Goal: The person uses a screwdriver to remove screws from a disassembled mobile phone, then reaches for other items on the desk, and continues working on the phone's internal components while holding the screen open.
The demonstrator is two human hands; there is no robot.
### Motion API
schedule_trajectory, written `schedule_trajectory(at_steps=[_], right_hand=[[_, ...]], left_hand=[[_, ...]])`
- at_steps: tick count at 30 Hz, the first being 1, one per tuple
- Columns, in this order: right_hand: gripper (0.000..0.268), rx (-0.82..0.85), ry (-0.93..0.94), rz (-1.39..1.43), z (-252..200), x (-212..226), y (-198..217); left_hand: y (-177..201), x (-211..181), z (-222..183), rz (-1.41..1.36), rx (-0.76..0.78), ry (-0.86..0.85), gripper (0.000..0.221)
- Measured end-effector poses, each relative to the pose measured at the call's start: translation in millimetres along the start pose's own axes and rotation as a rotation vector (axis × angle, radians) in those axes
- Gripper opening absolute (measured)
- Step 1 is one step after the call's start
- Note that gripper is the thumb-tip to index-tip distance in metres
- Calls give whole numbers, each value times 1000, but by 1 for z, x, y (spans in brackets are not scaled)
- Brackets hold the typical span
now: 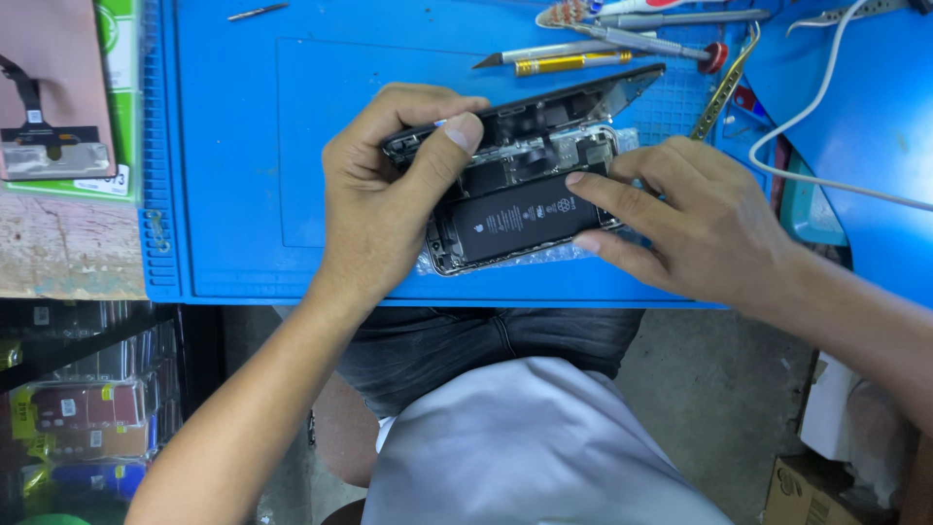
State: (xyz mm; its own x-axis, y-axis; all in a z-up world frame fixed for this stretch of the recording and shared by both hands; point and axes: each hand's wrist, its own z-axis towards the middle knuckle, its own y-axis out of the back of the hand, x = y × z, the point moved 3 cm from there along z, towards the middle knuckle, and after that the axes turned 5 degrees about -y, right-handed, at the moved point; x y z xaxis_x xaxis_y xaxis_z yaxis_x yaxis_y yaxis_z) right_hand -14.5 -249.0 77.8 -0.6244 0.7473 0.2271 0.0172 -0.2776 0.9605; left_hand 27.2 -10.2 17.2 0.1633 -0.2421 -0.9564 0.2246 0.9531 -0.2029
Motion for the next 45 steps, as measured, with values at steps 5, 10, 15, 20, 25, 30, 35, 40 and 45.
schedule_trajectory(at_steps=[5,10,15,20,25,30,35,40,45], right_hand=[[24,-42,-192,97,4,10,-10],[28,-56,-234,22,9,20,-11],[34,-64,-253,-76,15,27,-16],[35,-66,-278,-120,22,37,-14],[34,-24,-315,-119,30,39,-13],[37,47,-332,-135,36,30,-11],[40,139,-312,-104,41,21,-8],[38,203,-340,-61,41,15,-7],[28,175,-459,105,31,8,-10]], left_hand=[[1,0,1,-35,-10,-43,8],[3,0,-1,-60,-33,-32,7],[5,-7,-1,10,-48,-46,10],[7,-15,1,-25,-51,-2,11],[9,-16,3,-17,-46,69,14],[10,-14,4,-28,-27,110,16],[12,-9,6,-60,2,140,17],[14,-8,6,-84,29,160,19],[14,-7,10,-79,34,153,19]])
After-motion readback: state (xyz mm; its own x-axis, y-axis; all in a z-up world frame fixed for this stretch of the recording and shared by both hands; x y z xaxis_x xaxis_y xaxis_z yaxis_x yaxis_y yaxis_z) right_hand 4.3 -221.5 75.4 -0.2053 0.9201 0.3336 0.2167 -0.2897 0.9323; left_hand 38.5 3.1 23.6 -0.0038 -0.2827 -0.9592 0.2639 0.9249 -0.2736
